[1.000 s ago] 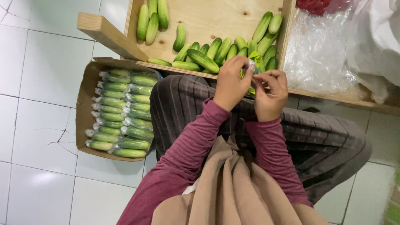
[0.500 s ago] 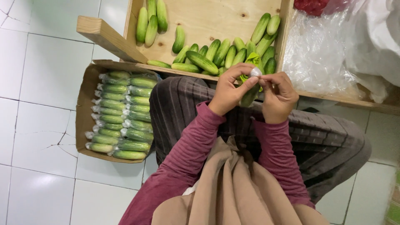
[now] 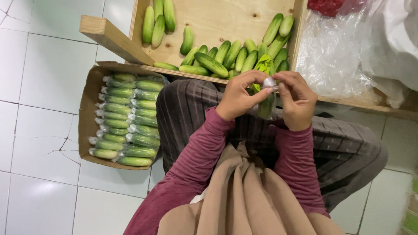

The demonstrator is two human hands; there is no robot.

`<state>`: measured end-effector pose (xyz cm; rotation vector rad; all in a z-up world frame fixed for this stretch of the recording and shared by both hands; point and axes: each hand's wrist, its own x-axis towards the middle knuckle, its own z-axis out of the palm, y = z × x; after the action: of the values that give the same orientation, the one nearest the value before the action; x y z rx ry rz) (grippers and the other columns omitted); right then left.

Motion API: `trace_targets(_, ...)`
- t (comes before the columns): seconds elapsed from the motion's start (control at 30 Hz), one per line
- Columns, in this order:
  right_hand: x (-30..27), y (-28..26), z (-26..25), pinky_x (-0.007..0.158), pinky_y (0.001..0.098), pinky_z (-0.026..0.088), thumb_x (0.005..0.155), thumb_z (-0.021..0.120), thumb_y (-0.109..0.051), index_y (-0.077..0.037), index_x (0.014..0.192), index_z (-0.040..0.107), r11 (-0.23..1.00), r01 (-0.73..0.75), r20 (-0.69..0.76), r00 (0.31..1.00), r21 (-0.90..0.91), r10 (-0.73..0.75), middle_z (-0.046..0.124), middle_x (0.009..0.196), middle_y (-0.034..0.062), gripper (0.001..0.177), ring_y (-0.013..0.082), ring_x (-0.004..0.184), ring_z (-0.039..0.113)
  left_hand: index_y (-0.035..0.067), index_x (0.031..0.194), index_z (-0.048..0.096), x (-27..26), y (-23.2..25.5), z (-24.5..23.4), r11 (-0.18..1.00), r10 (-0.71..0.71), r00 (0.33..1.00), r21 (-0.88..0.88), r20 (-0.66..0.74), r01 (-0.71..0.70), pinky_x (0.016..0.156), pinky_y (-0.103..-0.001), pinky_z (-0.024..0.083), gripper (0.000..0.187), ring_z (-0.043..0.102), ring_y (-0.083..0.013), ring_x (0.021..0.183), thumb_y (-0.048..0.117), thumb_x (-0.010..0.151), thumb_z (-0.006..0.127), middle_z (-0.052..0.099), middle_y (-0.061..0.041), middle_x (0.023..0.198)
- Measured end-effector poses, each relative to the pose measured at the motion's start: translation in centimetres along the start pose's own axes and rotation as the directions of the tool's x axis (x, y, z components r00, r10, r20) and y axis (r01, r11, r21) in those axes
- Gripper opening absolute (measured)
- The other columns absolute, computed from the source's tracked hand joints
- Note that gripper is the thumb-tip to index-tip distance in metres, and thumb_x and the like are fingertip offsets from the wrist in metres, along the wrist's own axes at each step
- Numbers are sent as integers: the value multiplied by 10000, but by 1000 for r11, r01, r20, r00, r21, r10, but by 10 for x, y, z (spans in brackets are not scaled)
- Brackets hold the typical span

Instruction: The person picks up cucumbers from a wooden tray, places them into plastic sleeves, seals the sleeves with tape, and stacks the packaged cucumbers into a cardboard box.

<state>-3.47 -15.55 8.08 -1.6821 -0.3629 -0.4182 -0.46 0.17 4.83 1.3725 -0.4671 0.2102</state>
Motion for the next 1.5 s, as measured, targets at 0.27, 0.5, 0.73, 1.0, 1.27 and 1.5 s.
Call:
trace_targets(0.27, -3, 4, -4, 866, 389, 521, 1060, 632, 22, 142, 1260, 677, 1000, -15, 98, 995, -24, 17, 642, 1087, 250, 238, 258, 1001, 628, 96, 880, 754, -2, -7, 0, 999, -4, 1000, 39, -14, 4, 818, -341, 565, 94, 734, -238, 850, 129, 830, 827, 752, -37, 920)
trace_targets(0.5, -3, 2, 2, 798, 372, 542, 1042, 652, 82, 148, 1141, 705, 999, -10, 36, 999, -48, 12, 643, 1022, 241, 130, 248, 899, 634, 128, 814, 754, 1, -2, 6, 993, 51, 992, 108, -115, -39, 766, -283, 576, 85, 731, -188, 786, 91, 773, 819, 744, 6, 864)
trace_targets(0.73, -3, -4, 15, 717, 389, 532, 1007, 695, 134, 123, 1058, 735, 976, 68, -5, 998, -207, -70, 662, 950, 232, 66, 287, 786, 635, 91, 873, 756, -3, 2, 17, 979, 89, 951, 204, -297, -28, 697, -287, 612, 142, 736, -232, 839, -17, 784, 734, 739, -44, 883)
trace_targets(1.0, -11, 0, 24, 707, 367, 548, 1059, 628, 61, 135, 1127, 711, 999, 7, -132, 991, -44, -13, 672, 915, 213, 130, 229, 757, 643, 85, 981, 769, -2, 15, 13, 983, 99, 938, 181, -332, -39, 692, -298, 620, 150, 736, -226, 834, 0, 863, 733, 724, -44, 940)
trace_targets(1.27, -8, 7, 6, 822, 397, 536, 1039, 659, 98, 162, 1150, 693, 999, -35, -62, 997, 1, 35, 671, 989, 243, 133, 229, 910, 643, 165, 1011, 799, -6, 5, 9, 999, -1, 979, 51, -203, 12, 736, -261, 569, 147, 684, -125, 848, 113, 873, 804, 695, 1, 913)
trace_targets(1.5, -18, 29, 2, 779, 336, 525, 1022, 688, 99, 127, 1008, 687, 989, -123, -153, 979, 78, 133, 677, 934, 204, 31, 169, 863, 616, 149, 1108, 784, -16, -8, 14, 947, -289, 954, -171, -83, 272, 737, -226, 578, 198, 687, -60, 813, 165, 912, 807, 698, -26, 917)
